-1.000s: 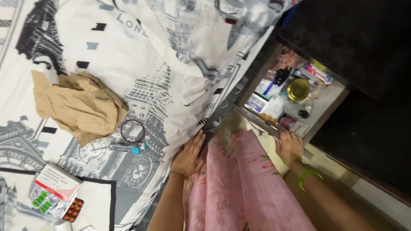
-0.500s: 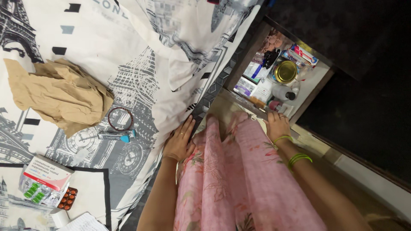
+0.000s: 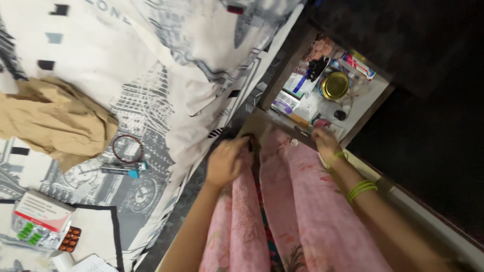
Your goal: The person organizes medical supplies by moving items from a bed into a drawer. They handle cotton swabs, a blood pressure monitor box, a small pouch, and blister packs of pills, placing them into a drawer and then retrieving them.
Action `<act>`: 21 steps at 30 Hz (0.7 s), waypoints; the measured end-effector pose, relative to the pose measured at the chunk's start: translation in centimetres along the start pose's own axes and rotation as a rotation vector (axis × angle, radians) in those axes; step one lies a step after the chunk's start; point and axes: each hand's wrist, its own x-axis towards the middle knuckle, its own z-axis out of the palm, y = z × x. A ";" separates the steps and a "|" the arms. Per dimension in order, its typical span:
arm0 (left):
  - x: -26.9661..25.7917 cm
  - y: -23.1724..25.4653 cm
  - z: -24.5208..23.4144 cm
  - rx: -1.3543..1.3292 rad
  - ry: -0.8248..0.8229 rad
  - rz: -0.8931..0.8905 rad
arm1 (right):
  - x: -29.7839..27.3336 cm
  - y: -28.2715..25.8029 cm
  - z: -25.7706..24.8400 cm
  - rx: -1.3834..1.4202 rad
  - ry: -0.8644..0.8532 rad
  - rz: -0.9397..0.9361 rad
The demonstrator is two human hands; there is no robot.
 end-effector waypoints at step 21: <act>8.0 5.0 11.8 0.201 -0.181 -0.119 | 14.9 3.0 7.5 0.405 0.001 0.523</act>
